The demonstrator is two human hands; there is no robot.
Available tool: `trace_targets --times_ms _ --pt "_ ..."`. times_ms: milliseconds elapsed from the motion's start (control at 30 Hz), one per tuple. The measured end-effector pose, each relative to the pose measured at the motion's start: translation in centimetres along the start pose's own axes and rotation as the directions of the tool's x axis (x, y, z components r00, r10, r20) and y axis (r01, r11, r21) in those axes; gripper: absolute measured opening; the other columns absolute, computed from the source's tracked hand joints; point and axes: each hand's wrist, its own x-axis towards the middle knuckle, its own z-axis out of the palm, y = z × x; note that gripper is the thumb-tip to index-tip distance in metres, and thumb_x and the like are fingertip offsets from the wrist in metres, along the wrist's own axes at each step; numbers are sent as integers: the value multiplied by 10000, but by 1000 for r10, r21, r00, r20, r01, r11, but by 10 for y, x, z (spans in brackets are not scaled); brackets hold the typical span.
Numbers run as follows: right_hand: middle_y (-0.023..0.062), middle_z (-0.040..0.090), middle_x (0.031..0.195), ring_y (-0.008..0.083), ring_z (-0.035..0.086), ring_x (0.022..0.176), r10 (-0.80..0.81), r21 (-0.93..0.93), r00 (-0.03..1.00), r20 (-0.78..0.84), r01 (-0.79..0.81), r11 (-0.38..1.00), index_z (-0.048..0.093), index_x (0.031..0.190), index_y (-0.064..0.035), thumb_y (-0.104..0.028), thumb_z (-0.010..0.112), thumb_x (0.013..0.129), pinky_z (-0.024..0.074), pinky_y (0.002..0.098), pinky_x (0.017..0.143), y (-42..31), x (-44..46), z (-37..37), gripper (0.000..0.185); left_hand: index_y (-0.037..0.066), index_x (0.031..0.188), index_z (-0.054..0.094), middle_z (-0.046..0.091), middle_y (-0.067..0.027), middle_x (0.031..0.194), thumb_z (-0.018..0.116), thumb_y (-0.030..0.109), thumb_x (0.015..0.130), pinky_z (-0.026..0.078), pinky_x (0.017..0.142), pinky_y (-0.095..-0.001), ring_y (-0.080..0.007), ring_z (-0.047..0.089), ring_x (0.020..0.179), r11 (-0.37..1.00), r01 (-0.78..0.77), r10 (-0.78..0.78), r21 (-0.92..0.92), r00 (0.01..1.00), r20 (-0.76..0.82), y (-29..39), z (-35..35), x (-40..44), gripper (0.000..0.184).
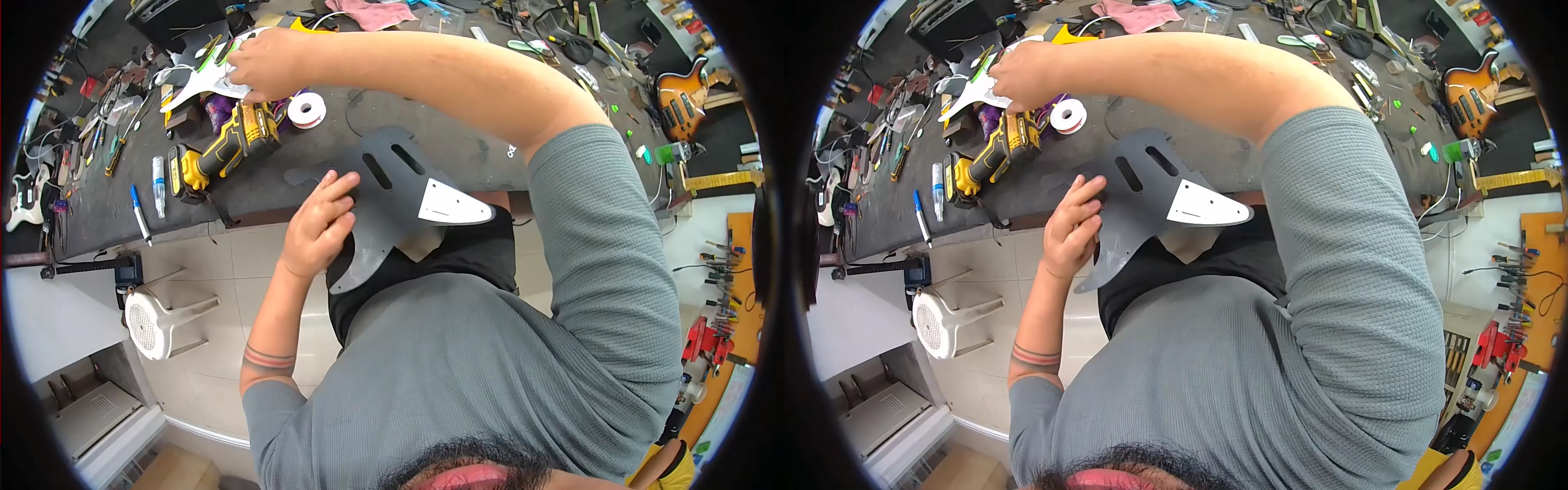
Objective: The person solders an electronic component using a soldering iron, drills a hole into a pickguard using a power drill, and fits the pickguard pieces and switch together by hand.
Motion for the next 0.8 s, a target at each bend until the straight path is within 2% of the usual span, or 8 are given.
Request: trace_targets --times_ms 100,267,367,433,500,567,667,800 --pt "103 694 1154 292 731 1082 -2 -8 1000 -6 2 1000 755 1122 -111 -385 781 945 623 438 861 5 -32 -15 327 -10 979 589 677 -181 1115 741 -119 809 542 1161 -593 -425 681 1312 989 106 -119 107 985 122 -12 2 3 252" --pt "106 666 1162 308 697 1148 269 294 954 -133 -221 930 712 1140 -74 -68 668 859 579 461 978 8 -116 -51 285 14 960 647 721 -108 1126 719 -93 757 595 1018 -514 -349 693 1239 944 158 -236 289 937 258 -23 -1 27 240" --pt "111 581 1111 265 620 1171 508 695 857 83 -415 587 594 1228 -50 35 576 798 493 407 1045 -16 -202 -103 439 27 1017 710 734 -67 1125 693 -58 757 567 938 -466 -331 679 1163 928 199 -298 314 902 311 -24 -5 43 274" --pt "78 496 1068 200 529 1054 527 727 836 156 -458 512 500 1205 -44 38 553 786 454 332 956 -28 -258 -116 430 23 1026 718 731 -78 1119 691 -71 757 566 959 -452 -336 681 1166 926 280 -356 253 872 336 -29 -4 46 286" --pt "47 457 1046 168 437 986 566 765 653 503 -641 60 469 1144 -53 36 541 797 400 284 905 -49 -301 -138 366 12 1038 722 726 -97 1116 686 -90 785 561 972 -440 -340 680 1184 921 301 -376 248 856 356 -33 1 50 275" --pt "41 494 1057 147 520 1007 586 743 544 601 -649 -159 489 1169 -62 36 575 867 459 312 888 -72 -343 -132 329 5 1042 718 726 -106 1116 680 -103 805 559 975 -447 -342 679 1200 919 312 -386 240 837 387 -34 4 61 263" --pt "50 577 1090 154 596 1034 614 771 471 633 -460 -441 521 1189 -48 15 581 969 509 321 873 -105 -379 -129 237 -20 1060 704 732 -126 1155 640 -148 825 548 1036 -447 -341 664 1290 896 383 -445 225 776 448 -32 5 77 275" --pt "126 686 1251 221 704 1191 672 764 380 636 -190 -616 566 1284 -1 -47 696 1019 592 365 1024 -131 -401 -120 298 -16 1064 716 730 -122 1196 601 -179 820 543 1066 -441 -322 652 1334 873 414 -488 259 733 473 -32 8 85 315"
